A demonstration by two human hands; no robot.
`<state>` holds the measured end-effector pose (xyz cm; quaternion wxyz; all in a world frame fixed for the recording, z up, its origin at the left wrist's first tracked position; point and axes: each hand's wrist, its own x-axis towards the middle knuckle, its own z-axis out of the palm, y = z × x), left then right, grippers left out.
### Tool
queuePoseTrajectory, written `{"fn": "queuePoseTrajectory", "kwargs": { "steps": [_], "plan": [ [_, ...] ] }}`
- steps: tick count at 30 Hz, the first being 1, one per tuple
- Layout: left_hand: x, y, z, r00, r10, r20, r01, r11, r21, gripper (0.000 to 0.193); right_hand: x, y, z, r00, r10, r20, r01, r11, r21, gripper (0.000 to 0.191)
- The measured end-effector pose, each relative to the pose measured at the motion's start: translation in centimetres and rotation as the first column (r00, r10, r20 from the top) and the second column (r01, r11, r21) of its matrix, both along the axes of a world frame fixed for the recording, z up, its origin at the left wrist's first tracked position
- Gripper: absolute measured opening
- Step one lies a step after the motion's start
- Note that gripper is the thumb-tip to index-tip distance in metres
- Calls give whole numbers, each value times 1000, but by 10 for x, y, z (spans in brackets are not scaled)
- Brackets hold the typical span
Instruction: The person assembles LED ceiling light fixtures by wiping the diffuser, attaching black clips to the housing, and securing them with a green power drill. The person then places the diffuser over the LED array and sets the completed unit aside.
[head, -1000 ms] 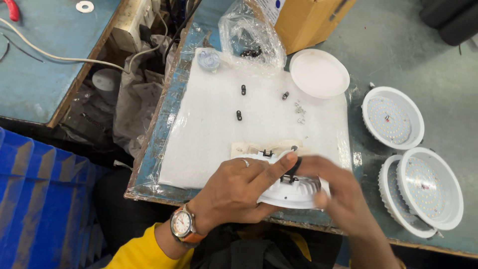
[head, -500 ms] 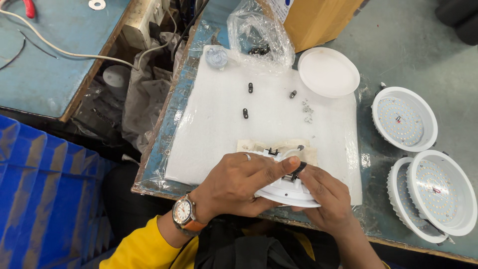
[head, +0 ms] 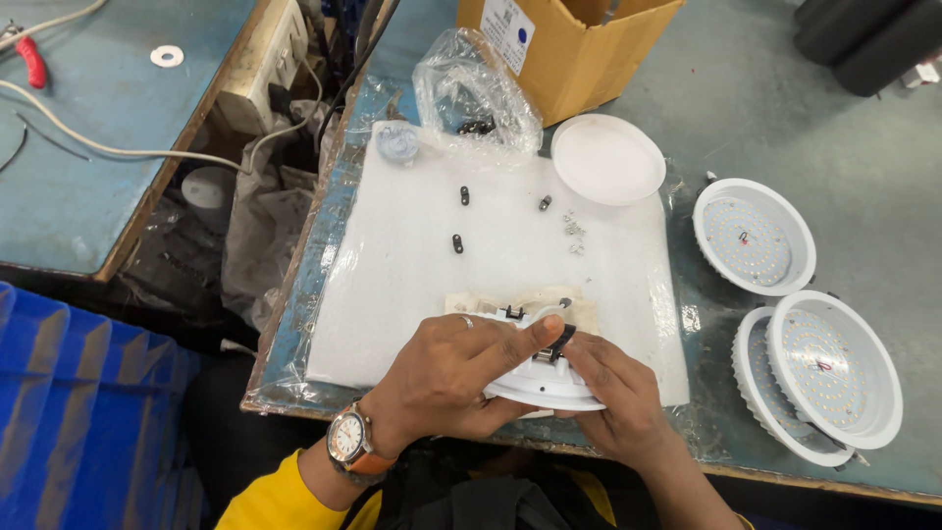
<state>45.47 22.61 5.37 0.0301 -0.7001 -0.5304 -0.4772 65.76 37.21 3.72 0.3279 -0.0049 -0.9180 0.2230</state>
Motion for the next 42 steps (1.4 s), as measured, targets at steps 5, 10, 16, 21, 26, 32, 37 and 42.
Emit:
{"fn": "queuePoseTrajectory", "kwargs": {
  "steps": [5, 10, 16, 21, 26, 32, 37, 42],
  "plan": [
    [-1, 2, 2, 1000, -21, -2, 21, 999, 36, 80, 1, 0, -2, 1000, -3, -22, 4, 1000, 18, 60],
    [0, 3, 2, 999, -29, -21, 28, 999, -25, 80, 0, 0, -6, 999, -24, -32, 24, 1000, 0, 63],
    [-1, 3, 2, 999, -43, -29, 43, 999, -16, 82, -2, 0, -7, 994, -4, -106, 6, 1000, 14, 60],
    [0, 3, 3, 998, -38, -52, 36, 999, -39, 83, -3, -1, -8, 993, -17, -114, 18, 1000, 5, 61],
    [2, 4, 2, 997, -42, -69, 37, 997, -65, 84, -1, 1, -12, 991, -19, -136, 19, 1000, -1, 60],
    [2, 5, 3, 997, -48, -63, 43, 996, -79, 84, -2, 0, -12, 990, -26, -139, 27, 1000, 0, 60],
    [4, 6, 7, 997, -43, -65, 43, 999, -6, 79, 4, 5, -3, 995, 6, -103, -11, 999, -45, 69],
    [1, 5, 11, 1000, -1, 15, 1, 1000, -9, 71, 27, 32, -6, 976, -170, 135, 207, 914, -350, 59]
  ]
}}
